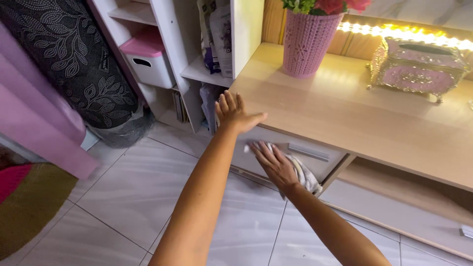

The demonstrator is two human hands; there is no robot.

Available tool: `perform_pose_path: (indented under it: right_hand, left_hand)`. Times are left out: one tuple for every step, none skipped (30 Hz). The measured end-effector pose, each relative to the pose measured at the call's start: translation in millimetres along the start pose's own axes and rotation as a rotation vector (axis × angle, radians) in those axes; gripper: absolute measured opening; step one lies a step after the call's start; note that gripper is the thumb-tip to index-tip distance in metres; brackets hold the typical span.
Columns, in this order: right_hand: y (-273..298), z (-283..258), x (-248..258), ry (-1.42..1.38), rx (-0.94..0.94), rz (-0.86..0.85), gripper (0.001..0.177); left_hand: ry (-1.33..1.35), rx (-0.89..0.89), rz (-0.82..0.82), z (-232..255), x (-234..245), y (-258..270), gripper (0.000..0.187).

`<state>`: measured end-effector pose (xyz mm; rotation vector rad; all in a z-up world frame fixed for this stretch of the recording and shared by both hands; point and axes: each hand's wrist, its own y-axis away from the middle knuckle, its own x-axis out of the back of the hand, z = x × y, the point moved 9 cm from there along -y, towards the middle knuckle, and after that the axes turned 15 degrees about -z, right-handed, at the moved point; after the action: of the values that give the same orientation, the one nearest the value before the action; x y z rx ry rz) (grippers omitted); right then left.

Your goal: Clean the surfaces and shelves of a wooden console or cabinet using a cloth.

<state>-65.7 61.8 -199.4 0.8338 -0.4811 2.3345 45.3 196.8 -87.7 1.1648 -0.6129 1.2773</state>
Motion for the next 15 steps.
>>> perform_pose_path:
  right_hand:
    - [-8.5,-5.8,2.8,-0.005,0.004,0.001,0.071]
    - [-16.5,-9.8,6.5,-0.038,0.001,0.019,0.069]
    - [-24.5,-12.6,9.2,-0.072,-0.007,0.036,0.068]
    - [-27.8,-24.7,-1.5,-0.077,-0.009,0.035,0.068]
    - [-31.1,-43.8,-11.0,-0.015,0.041,0.028,0.068]
    - [-33.5,-63.1,-20.1,0.047,0.091,0.021,0.069]
    - [-34.7,-72.0,-26.8,0.041,0.092,0.022,0.069]
    - [-34.9,-76.8,-30.8,-0.032,0.066,0.046,0.069]
    - [-31.2,-77.6,-37.5,-0.099,0.037,0.064,0.069]
    - [-28.4,-72.1,-30.2,-0.099,0.036,0.059,0.069]
    - [-27.3,-65.2,-23.9,-0.072,0.04,0.047,0.069]
    - [-26.5,-58.6,-17.2,-0.045,0.044,0.035,0.068]
    - [-26.4,-50.3,-10.3,-0.041,0.043,0.039,0.068]
    - [-27.1,-38.6,-3.6,-0.117,0.016,0.041,0.068]
    - [-27.3,-31.8,4.6,-0.199,-0.003,0.044,0.068]
  left_hand:
    - [0.0,0.006,-0.003,-2.0,-0.5,0.6,0.132]
    - [0.006,0.0,-0.003,-2.5,-0.9,0.8,0.132]
    - [0.008,-0.009,-0.005,-0.7,-1.1,-0.2,0.132]
    - [0.003,-0.007,-0.008,-0.3,-1.6,-1.6,0.132]
    - [-0.002,-0.005,-0.013,-1.2,-2.0,-1.5,0.131]
    - [-0.006,-0.003,-0.018,-2.1,-2.4,-0.5,0.131]
    - [-0.009,0.001,-0.021,-3.8,-2.1,0.1,0.131]
    - [0.005,-0.006,-0.016,-4.5,-1.1,1.5,0.13]
    - [0.023,-0.022,-0.012,0.2,-1.8,2.8,0.129]
    - [0.023,-0.026,-0.017,1.4,-2.9,3.9,0.129]
    - [0.011,-0.022,-0.015,3.6,-1.6,4.1,0.129]
    - [-0.002,-0.019,-0.013,5.4,0.0,4.5,0.13]
    - [0.0,-0.02,-0.008,6.0,1.2,3.7,0.13]
    - [0.001,-0.007,-0.007,4.5,2.1,2.4,0.131]
    - [0.005,0.016,-0.011,-2.3,0.8,2.5,0.132]
